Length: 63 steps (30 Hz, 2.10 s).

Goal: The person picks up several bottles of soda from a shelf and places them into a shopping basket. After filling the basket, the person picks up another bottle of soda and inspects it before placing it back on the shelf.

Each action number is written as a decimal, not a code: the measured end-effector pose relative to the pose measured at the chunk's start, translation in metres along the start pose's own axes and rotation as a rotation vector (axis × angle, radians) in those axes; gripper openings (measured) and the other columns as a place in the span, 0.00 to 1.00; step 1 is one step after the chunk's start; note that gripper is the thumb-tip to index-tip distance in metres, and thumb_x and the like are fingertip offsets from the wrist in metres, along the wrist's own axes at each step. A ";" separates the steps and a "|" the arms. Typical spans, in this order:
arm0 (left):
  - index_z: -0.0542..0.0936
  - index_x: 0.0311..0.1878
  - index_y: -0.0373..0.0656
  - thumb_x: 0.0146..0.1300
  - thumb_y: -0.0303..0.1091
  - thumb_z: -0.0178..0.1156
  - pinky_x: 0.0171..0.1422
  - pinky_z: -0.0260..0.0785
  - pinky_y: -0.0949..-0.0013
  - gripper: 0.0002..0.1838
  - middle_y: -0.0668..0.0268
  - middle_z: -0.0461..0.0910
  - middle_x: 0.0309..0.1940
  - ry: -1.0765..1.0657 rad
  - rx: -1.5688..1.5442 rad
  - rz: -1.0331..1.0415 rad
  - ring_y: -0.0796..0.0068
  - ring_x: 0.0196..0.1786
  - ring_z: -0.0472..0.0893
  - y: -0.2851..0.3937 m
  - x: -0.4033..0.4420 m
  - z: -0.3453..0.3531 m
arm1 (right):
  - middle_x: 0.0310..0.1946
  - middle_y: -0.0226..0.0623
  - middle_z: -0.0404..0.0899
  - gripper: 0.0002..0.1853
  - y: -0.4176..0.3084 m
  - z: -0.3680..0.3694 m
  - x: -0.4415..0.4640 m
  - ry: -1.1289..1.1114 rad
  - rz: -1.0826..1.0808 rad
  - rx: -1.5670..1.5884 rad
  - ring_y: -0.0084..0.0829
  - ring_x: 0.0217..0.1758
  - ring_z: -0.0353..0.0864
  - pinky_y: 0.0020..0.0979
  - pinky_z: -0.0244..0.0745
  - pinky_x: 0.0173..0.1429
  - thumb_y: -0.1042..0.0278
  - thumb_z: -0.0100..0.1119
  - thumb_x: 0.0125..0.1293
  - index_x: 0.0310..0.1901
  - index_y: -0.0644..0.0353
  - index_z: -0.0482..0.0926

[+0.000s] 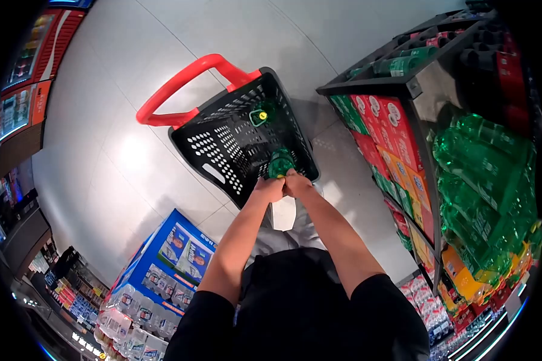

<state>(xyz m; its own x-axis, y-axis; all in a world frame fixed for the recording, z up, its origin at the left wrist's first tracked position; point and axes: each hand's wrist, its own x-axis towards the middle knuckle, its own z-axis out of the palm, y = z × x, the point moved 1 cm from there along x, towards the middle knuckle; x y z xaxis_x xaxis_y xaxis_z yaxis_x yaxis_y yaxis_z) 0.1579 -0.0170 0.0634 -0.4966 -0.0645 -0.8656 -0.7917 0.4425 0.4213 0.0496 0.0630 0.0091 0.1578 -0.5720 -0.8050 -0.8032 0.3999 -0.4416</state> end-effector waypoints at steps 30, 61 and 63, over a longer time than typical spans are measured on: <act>0.71 0.49 0.39 0.53 0.26 0.56 0.55 0.66 0.49 0.18 0.49 0.75 0.45 0.718 -0.411 0.240 0.45 0.52 0.72 -0.083 0.165 0.000 | 0.56 0.46 0.73 0.18 0.024 -0.055 0.139 0.189 0.387 0.226 0.46 0.57 0.76 0.43 0.70 0.60 0.59 0.50 0.62 0.52 0.54 0.75; 0.79 0.26 0.34 0.51 0.42 0.52 0.30 0.71 0.58 0.17 0.54 0.80 0.24 -0.124 0.063 0.006 0.61 0.22 0.79 -0.338 -0.212 0.160 | 0.50 0.48 0.77 0.22 -0.082 0.173 -0.180 0.461 0.719 0.656 0.47 0.58 0.73 0.42 0.69 0.62 0.49 0.52 0.56 0.50 0.47 0.80; 0.79 0.25 0.34 0.52 0.41 0.51 0.32 0.70 0.57 0.17 0.53 0.79 0.22 -0.100 0.133 0.183 0.61 0.23 0.78 -0.335 -0.194 0.148 | 0.51 0.47 0.77 0.21 -0.091 0.171 -0.191 0.431 0.709 0.628 0.47 0.58 0.73 0.42 0.69 0.61 0.49 0.53 0.55 0.49 0.45 0.80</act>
<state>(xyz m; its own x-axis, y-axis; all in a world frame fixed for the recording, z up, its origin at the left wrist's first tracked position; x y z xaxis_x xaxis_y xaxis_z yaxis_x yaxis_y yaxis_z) 0.5724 -0.0202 0.0499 -0.5846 0.1138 -0.8033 -0.6347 0.5527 0.5401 0.1905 0.2582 0.1351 -0.5517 -0.2180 -0.8050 -0.1680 0.9745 -0.1487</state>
